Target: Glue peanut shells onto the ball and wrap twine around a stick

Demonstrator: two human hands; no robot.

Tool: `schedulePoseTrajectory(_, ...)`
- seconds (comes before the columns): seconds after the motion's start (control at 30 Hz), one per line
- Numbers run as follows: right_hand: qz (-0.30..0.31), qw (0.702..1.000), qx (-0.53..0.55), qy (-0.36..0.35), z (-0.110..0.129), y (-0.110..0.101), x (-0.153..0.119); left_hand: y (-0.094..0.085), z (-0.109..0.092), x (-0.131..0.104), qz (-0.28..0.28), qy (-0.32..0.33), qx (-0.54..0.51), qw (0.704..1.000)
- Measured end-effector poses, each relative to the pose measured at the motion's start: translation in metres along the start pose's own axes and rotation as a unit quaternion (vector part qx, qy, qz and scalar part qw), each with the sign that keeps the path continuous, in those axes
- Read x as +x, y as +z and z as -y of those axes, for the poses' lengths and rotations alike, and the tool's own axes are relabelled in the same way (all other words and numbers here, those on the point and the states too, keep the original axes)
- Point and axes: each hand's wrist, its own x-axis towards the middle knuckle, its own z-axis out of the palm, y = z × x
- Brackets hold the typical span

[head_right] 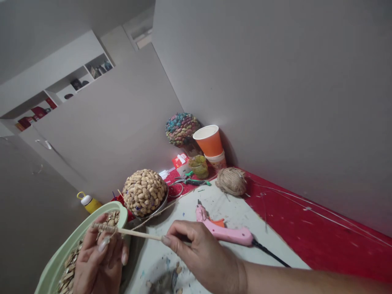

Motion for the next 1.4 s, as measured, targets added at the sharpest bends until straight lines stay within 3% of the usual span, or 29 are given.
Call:
schedulePoseTrajectory(0.17,0.01,0.999,0.032,0.015,0.001,0.001,-0.001,-0.004,0.007,0.002,0.019,0.0,-0.001,1.0)
schedulePoseTrajectory(0.6,0.154,0.958,0.18,0.162,0.005,0.002,0.004,-0.002,0.01,0.006,0.011,0.016,0.019,1.0)
schedulePoseTrajectory(0.93,0.185,0.94,0.209,0.197,0.009,-0.001,0.004,0.004,0.008,0.003,0.012,-0.01,0.021,1.0)
schedulePoseTrajectory(1.17,0.211,0.908,0.293,0.21,0.014,-0.003,0.003,-0.01,0.014,0.01,0.063,-0.01,0.037,0.997)
schedulePoseTrajectory(1.3,0.245,0.887,0.315,0.234,0.016,-0.006,0.004,-0.013,0.017,0.012,0.061,-0.019,0.048,0.997)
schedulePoseTrajectory(1.4,0.238,0.899,0.291,0.226,0.015,-0.004,0.004,-0.013,0.018,0.013,0.057,-0.015,0.055,0.997)
